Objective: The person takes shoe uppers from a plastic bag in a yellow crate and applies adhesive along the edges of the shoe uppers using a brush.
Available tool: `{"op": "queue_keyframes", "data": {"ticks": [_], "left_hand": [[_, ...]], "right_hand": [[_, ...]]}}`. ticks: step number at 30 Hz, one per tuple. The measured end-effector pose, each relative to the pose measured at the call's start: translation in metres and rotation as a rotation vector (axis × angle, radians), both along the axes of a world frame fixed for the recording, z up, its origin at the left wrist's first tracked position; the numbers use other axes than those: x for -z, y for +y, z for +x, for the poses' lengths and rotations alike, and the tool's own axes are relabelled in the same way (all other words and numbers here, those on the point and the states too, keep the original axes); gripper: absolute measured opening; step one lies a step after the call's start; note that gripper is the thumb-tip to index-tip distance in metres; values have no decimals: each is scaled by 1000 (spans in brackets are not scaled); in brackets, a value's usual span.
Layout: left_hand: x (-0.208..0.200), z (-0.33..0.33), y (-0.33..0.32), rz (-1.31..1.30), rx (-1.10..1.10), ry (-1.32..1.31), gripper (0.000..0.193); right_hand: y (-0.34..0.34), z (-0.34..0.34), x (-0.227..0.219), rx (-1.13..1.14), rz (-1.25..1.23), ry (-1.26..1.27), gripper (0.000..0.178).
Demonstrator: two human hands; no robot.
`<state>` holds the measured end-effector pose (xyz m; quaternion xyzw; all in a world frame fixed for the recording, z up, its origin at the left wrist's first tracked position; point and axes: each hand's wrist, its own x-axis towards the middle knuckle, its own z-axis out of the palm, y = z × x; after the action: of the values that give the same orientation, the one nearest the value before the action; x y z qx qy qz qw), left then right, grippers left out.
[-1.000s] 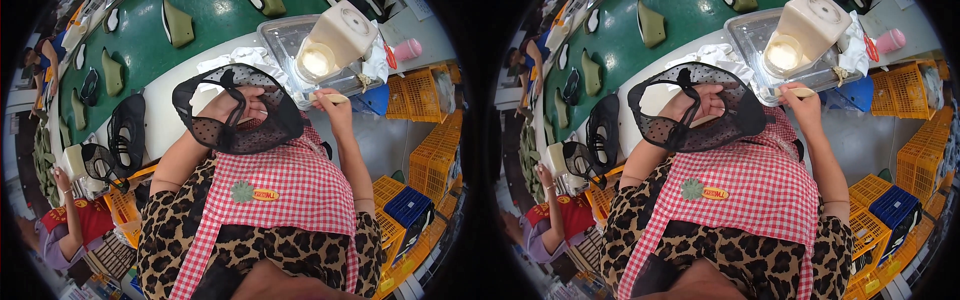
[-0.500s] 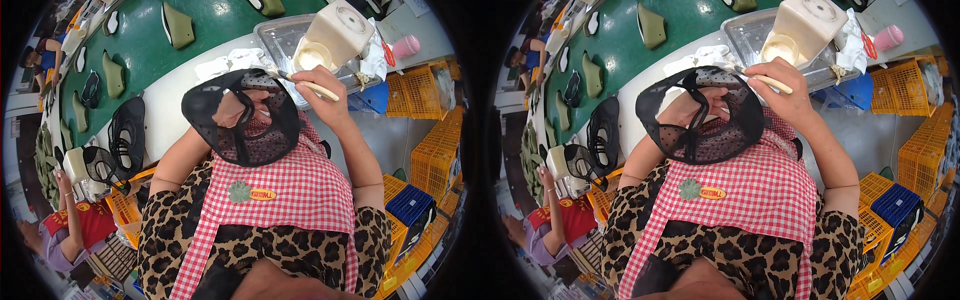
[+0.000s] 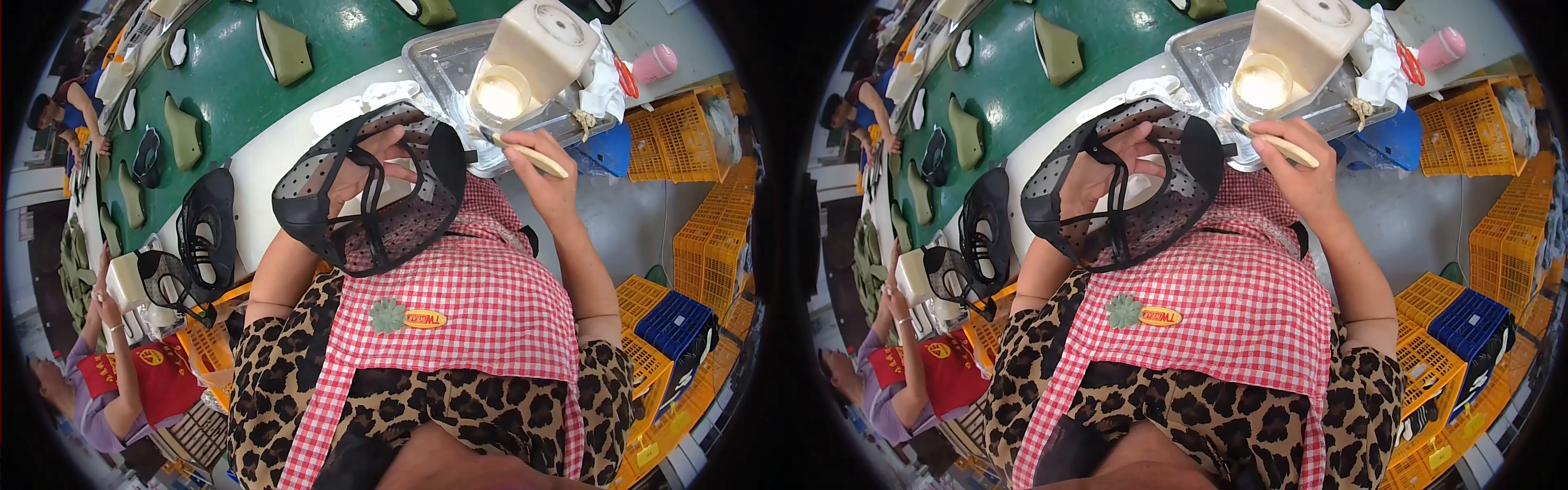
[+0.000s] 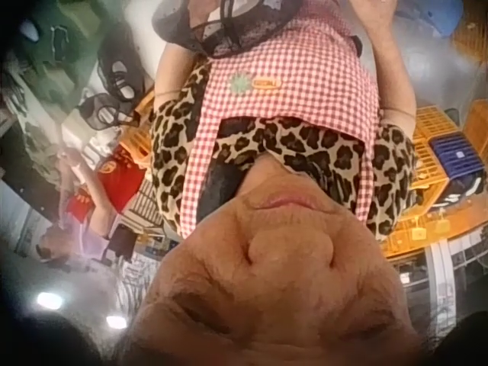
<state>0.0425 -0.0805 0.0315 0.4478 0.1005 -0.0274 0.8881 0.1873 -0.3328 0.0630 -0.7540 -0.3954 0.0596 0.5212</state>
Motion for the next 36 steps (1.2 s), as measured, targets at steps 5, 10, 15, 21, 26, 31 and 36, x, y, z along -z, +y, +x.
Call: {"op": "queue_keyframes", "data": {"ticks": [5, 10, 15, 21, 26, 31, 36], "left_hand": [[-10, 7, -11, 104, 16, -21, 45], [-12, 11, -7, 95, 5, -97, 52], [-6, 19, 3, 66, 2, -132, 51], [-2, 41, -3, -2, 18, -168, 43], [-1, 50, -9, 35, 33, -201, 44], [-1, 44, -1, 48, 10, -174, 47], [0, 42, 0, 63, 0, -176, 45]], "right_hand": [[16, -2, -17, -60, 81, -132, 17], [4, 0, 3, 1, 60, -102, 17], [-21, 0, 17, 140, -7, 9, 17], [-16, 3, -7, 165, 65, -106, 16], [-15, 10, 14, 184, 66, -62, 16], [-28, 13, 26, 242, 57, -1, 15], [-20, 8, 4, 214, 67, 9, 15]]}}
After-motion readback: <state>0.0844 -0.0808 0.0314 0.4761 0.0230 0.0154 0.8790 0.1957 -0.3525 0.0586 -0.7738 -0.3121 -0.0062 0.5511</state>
